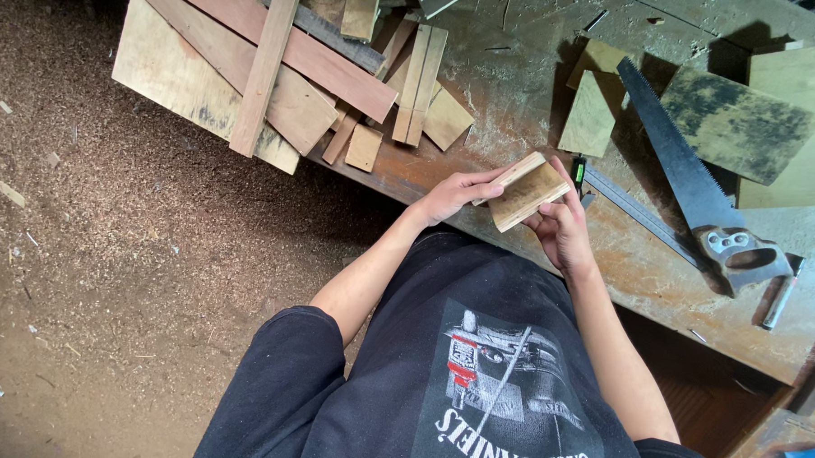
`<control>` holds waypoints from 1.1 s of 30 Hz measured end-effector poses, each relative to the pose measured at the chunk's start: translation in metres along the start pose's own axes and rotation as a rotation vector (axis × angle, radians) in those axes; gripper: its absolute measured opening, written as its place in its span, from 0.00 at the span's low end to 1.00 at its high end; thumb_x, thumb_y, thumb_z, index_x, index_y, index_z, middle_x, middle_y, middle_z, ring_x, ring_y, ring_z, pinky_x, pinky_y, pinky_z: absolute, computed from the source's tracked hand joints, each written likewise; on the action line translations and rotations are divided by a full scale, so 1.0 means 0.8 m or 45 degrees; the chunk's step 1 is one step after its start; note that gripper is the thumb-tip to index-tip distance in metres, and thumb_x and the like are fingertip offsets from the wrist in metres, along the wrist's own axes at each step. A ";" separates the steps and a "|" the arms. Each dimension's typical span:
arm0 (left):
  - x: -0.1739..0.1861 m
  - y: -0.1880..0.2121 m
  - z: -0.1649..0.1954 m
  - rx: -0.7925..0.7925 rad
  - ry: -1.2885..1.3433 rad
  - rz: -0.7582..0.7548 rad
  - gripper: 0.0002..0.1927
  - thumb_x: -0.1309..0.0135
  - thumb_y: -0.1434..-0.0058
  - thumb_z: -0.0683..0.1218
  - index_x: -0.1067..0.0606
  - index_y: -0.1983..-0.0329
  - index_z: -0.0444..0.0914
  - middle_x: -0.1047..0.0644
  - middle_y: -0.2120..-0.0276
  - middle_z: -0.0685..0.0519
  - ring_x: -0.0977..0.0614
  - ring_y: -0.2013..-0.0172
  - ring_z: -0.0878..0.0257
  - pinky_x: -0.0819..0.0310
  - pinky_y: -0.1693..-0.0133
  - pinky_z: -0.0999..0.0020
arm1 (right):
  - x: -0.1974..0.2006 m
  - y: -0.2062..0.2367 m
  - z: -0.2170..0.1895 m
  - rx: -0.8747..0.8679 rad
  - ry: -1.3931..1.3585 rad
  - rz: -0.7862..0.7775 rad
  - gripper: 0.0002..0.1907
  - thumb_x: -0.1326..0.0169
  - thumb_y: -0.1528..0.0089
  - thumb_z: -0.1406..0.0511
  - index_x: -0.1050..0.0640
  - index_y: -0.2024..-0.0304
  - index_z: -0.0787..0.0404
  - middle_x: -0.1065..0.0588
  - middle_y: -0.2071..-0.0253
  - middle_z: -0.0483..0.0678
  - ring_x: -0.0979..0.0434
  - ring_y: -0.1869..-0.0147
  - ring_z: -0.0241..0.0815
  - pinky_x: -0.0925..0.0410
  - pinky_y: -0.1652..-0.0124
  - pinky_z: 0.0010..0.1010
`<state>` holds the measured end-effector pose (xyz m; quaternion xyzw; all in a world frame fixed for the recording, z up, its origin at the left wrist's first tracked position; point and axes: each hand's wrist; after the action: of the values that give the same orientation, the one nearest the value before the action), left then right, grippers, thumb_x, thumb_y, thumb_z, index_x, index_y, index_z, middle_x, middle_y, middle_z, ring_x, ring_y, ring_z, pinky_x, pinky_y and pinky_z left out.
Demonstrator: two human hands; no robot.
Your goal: The person measures a small wood piece with a steel ruler, marks it with a marker, then aligns several wood pieces together and hammers nails into them to assemble a small wooden box on the workbench.
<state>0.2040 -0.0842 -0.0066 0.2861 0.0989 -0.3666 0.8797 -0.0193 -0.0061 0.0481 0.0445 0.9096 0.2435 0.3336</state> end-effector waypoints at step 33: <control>-0.032 -0.011 -0.014 0.023 -0.129 0.021 0.35 0.49 0.34 0.66 0.32 0.29 0.45 0.27 0.32 0.46 0.29 0.31 0.53 0.40 0.32 0.58 | 0.028 0.016 -0.004 0.062 0.102 0.050 0.39 0.46 0.35 0.71 0.47 0.24 0.62 0.35 0.33 0.62 0.26 0.36 0.50 0.25 0.42 0.41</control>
<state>0.1799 -0.0677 -0.0095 0.2759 0.0485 -0.3742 0.8840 -0.0395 0.0092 0.0434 0.0606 0.9268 0.2295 0.2909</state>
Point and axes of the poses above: each hand's wrist, its own y-axis away from the middle knuckle, its own x-axis out of the back of the hand, z = x × y
